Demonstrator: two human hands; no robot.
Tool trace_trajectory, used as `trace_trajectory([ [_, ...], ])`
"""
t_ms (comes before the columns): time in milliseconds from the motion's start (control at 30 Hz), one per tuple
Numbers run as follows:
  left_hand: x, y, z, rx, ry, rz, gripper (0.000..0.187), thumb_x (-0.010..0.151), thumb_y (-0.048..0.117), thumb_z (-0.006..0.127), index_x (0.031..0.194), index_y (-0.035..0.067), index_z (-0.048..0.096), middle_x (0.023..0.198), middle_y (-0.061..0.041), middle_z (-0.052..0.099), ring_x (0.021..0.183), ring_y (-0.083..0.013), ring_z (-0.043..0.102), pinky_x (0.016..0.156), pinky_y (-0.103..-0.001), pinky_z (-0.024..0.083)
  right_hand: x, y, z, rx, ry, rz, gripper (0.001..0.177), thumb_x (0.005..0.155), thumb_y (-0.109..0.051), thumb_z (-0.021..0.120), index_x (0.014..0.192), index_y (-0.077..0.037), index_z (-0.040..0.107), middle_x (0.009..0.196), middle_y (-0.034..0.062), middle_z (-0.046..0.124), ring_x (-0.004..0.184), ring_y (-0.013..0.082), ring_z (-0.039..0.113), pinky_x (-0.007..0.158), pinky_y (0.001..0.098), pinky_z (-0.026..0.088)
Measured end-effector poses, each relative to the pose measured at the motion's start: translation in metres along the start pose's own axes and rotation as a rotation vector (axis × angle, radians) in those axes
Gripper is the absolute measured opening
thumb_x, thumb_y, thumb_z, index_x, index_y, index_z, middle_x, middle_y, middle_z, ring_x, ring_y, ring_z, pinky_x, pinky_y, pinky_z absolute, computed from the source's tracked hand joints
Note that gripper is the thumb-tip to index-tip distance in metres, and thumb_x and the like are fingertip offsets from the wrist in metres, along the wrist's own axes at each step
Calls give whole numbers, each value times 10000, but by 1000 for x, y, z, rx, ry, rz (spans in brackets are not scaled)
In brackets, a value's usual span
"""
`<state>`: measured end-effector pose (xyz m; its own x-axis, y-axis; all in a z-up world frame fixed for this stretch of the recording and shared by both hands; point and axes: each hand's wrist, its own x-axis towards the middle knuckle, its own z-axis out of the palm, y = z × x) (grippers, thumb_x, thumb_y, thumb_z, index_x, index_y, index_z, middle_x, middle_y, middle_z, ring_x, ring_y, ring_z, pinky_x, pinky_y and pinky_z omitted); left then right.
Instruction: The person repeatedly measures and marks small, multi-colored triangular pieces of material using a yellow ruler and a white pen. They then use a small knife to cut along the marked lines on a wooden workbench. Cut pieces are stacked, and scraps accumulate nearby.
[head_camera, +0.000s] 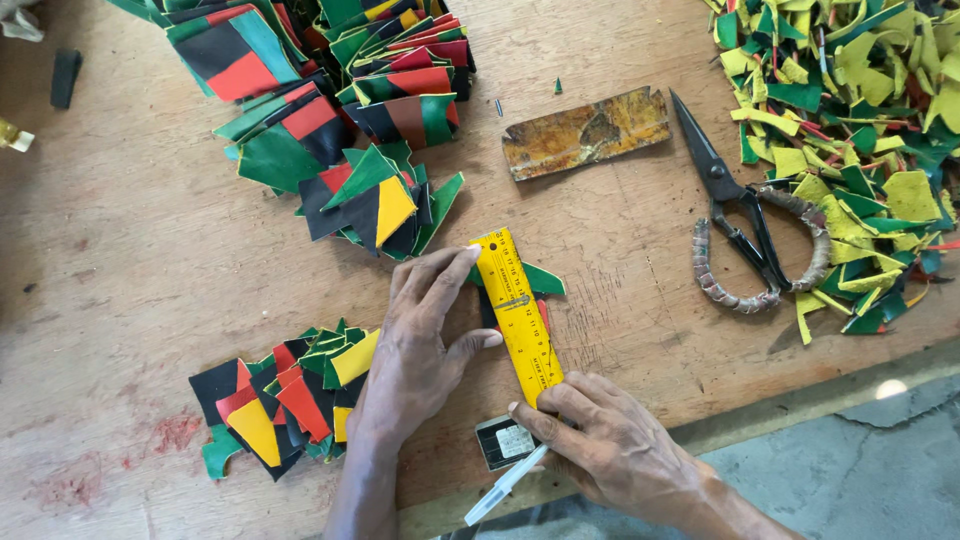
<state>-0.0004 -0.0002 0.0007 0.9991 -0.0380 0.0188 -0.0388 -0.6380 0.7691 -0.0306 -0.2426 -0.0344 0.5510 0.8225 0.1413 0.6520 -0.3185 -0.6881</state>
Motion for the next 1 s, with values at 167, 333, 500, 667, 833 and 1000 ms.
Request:
trace_trajectory([
  [167, 0, -1, 0, 56, -23, 33, 710, 676, 142, 876, 1341, 73, 636, 1413, -143, 538, 1319, -330, 479, 1097, -413, 438, 1, 0, 0, 1, -18, 15, 600, 744, -144, 793, 1320, -69, 641, 1050, 66, 569, 986, 288, 583, 879, 421, 508],
  [333, -1, -2, 1, 49, -43, 25, 687, 692, 144, 864, 1341, 89, 645, 1425, -131, 515, 1319, -320, 476, 1090, -398, 463, 1, -1, 0, -7, 6, 7, 589, 754, -154, 792, 1319, -75, 645, 1051, 63, 571, 990, 286, 588, 880, 422, 508],
  [500, -1, -3, 1, 53, -55, 17, 678, 704, 146, 858, 1345, 90, 644, 1431, -124, 503, 1324, -312, 469, 1093, -392, 476, 0, 0, 1, -12, 16, 4, 586, 752, -162, 793, 1312, -76, 646, 1052, 63, 571, 996, 292, 593, 879, 424, 509],
  [667, -1, -1, 1, 55, -64, 10, 678, 708, 156, 852, 1352, 105, 645, 1442, -117, 496, 1343, -308, 454, 1119, -398, 459, 0, -1, 2, 6, -6, 26, 591, 759, -172, 804, 1321, -77, 647, 1043, 71, 569, 985, 294, 594, 870, 421, 519],
  [833, -1, 0, 0, 55, -73, 12, 677, 714, 165, 850, 1356, 99, 646, 1465, -129, 482, 1349, -319, 443, 1109, -397, 461, 2, -2, -1, 3, 11, 15, 586, 763, -189, 810, 1315, -78, 647, 1049, 76, 573, 985, 306, 597, 867, 433, 517],
  [1000, -1, -2, 0, 102, -49, 68, 717, 676, 280, 913, 1306, 41, 666, 1422, -157, 501, 1334, -359, 444, 1109, -454, 423, 4, -1, -3, 24, 2, 17, 575, 767, -179, 804, 1311, -74, 649, 1054, 84, 576, 986, 312, 598, 862, 434, 517],
])
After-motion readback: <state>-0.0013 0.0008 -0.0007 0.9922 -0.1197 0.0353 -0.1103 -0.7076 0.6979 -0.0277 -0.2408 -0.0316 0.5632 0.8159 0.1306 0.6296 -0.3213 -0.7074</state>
